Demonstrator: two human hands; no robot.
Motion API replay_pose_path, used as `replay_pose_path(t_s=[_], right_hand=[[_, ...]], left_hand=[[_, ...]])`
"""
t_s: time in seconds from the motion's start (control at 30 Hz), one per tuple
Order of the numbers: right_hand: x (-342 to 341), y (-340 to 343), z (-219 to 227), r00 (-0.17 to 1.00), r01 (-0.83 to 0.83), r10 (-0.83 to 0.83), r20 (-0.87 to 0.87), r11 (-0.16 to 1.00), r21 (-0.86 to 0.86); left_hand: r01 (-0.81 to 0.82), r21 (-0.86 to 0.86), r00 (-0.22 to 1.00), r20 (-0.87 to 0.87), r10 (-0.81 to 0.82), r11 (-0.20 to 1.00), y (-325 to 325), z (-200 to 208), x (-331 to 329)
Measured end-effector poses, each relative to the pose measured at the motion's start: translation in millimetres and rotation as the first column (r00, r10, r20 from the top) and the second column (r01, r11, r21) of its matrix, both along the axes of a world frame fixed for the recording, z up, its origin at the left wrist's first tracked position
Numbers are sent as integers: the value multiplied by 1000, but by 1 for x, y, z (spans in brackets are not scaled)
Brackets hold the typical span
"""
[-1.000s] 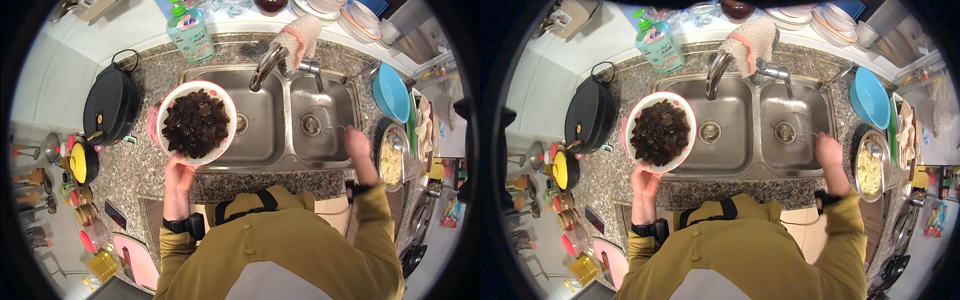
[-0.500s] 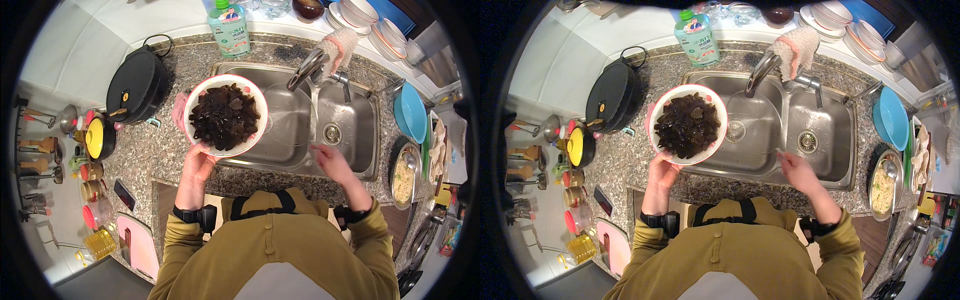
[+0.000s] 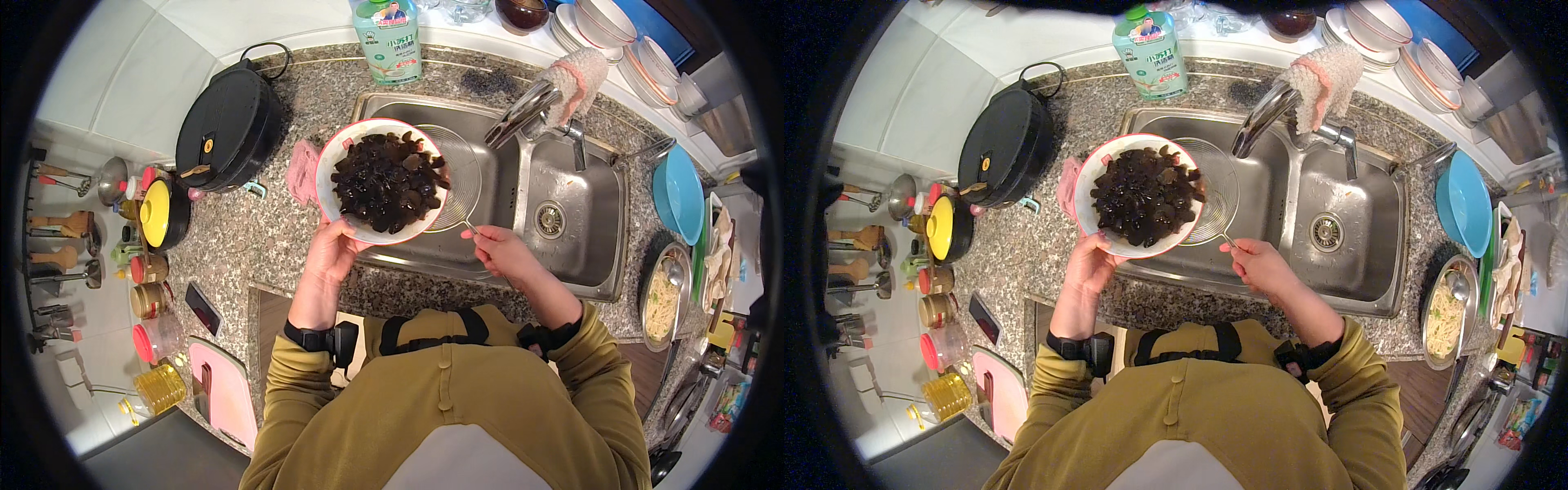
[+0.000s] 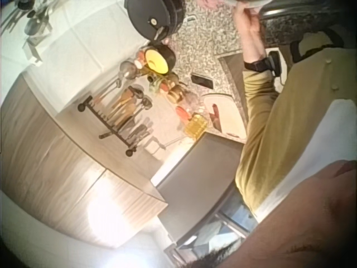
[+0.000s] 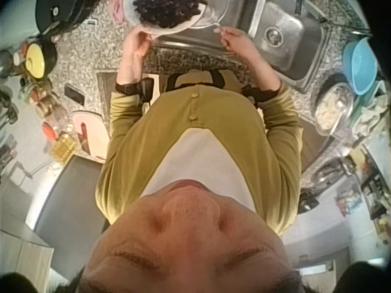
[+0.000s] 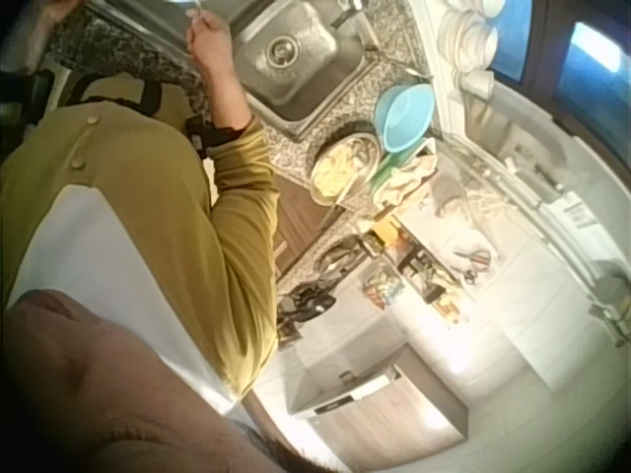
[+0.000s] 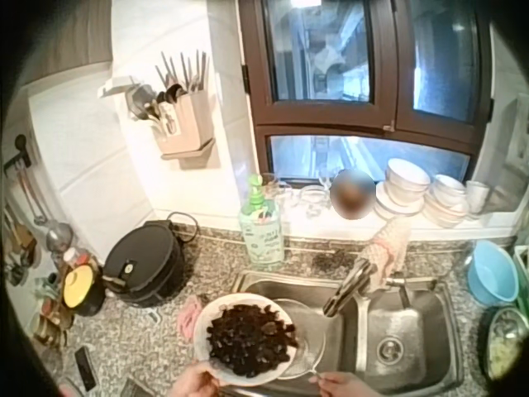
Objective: The person repeatedly rinses dark wood ear mushrooms in a bowl under running water, then transfers them to a mesh strainer to drain. The process is repeated several times to ensure thorough cleaning.
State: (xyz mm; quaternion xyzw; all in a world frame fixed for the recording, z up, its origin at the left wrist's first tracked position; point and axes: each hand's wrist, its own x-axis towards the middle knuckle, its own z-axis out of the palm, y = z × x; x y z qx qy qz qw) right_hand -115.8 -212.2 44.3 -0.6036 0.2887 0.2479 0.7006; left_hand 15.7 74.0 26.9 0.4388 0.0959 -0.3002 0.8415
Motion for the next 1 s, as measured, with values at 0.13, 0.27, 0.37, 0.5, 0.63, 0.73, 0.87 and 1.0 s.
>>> replay_pose_path(t_s=[0.13, 0.27, 0.37, 0.5, 0.63, 0.73, 0.87, 1.0], right_hand=[[2, -3, -9, 1000, 9, -9, -14, 1000, 30], [3, -4, -15, 999, 35, -34, -28, 998, 43], [2, -5, -18, 1000, 30, -30, -10, 998, 46], [0, -7, -21, 1000, 29, -28, -13, 998, 54], [-2, -9, -23, 999, 37, -37, -1, 997, 60], [-3, -9, -24, 999, 45, -46, 8, 997, 69], [-5, -11, -24, 999, 33, -35, 18, 996, 86], [-7, -13, -24, 999, 25, -29, 26, 991, 132]], left_hand=[[71, 94, 995, 57, -77, 993, -4, 4, 9], [86, 134, 993, 64, -95, 987, -10, 10, 14], [66, 188, 993, 88, -84, 980, -19, 17, 14], [87, 303, 977, 161, -141, 949, -32, 31, 17], [58, 394, 959, 233, -161, 917, -47, 39, 19], [19, 442, 888, 404, -218, 897, -57, 42, 21], [-332, 775, 513, 627, -586, 538, -68, 52, 27], [-610, 731, 361, 599, -715, 305, -73, 70, 18]])
